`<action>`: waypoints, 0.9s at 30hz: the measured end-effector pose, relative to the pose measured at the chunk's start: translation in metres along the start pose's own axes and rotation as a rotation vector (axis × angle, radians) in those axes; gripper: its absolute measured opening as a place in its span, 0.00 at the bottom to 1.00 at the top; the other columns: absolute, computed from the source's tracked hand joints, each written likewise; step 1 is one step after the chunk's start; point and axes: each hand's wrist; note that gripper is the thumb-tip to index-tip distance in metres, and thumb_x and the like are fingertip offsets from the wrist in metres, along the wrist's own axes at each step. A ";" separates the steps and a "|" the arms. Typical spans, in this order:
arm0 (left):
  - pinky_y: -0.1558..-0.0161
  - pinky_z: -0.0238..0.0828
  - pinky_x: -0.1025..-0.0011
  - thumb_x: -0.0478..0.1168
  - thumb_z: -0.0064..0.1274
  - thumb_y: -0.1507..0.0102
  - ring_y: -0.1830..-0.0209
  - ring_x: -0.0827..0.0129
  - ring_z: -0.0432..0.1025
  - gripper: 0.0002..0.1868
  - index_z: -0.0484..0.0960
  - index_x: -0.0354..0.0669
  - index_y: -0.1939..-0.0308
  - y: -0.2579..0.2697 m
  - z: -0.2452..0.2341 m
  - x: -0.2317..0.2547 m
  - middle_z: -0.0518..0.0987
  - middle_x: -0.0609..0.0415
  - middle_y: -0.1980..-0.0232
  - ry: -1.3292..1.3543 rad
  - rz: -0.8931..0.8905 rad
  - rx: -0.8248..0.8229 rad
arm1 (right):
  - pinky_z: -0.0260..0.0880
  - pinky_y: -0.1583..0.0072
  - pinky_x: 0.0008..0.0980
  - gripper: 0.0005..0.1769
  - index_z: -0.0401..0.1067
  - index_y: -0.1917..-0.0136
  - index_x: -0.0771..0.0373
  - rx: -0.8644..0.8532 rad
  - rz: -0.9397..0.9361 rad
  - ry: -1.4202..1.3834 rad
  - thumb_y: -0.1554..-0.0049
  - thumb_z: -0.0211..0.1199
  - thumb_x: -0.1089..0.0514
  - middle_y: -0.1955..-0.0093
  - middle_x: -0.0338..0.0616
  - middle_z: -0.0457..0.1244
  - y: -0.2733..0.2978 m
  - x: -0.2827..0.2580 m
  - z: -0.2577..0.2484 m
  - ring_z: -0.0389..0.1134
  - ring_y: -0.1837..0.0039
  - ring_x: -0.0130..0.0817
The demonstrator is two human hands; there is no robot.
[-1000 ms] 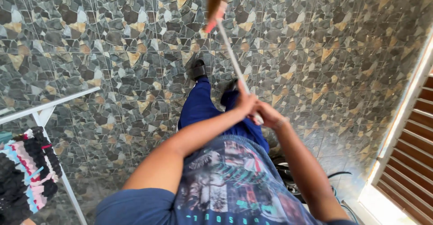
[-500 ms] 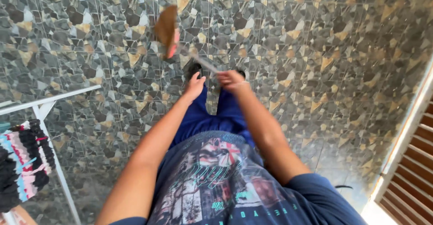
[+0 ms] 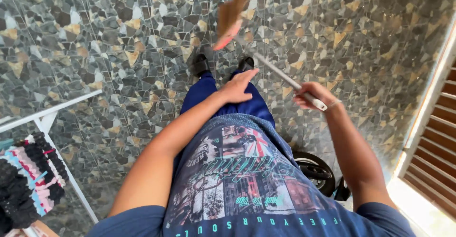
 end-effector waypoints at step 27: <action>0.30 0.60 0.58 0.45 0.63 0.42 0.28 0.45 0.63 0.41 0.63 0.43 0.27 -0.052 0.028 0.008 0.68 0.39 0.27 -0.312 -0.001 0.003 | 0.59 0.74 0.32 0.11 0.69 0.59 0.71 0.558 -0.298 0.144 0.39 0.56 0.59 0.72 0.46 0.61 -0.072 0.014 -0.117 0.62 0.76 0.32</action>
Point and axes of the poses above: each hand's wrist, its own y-axis away from the middle knuckle, its own z-axis out of the palm, x = y × z
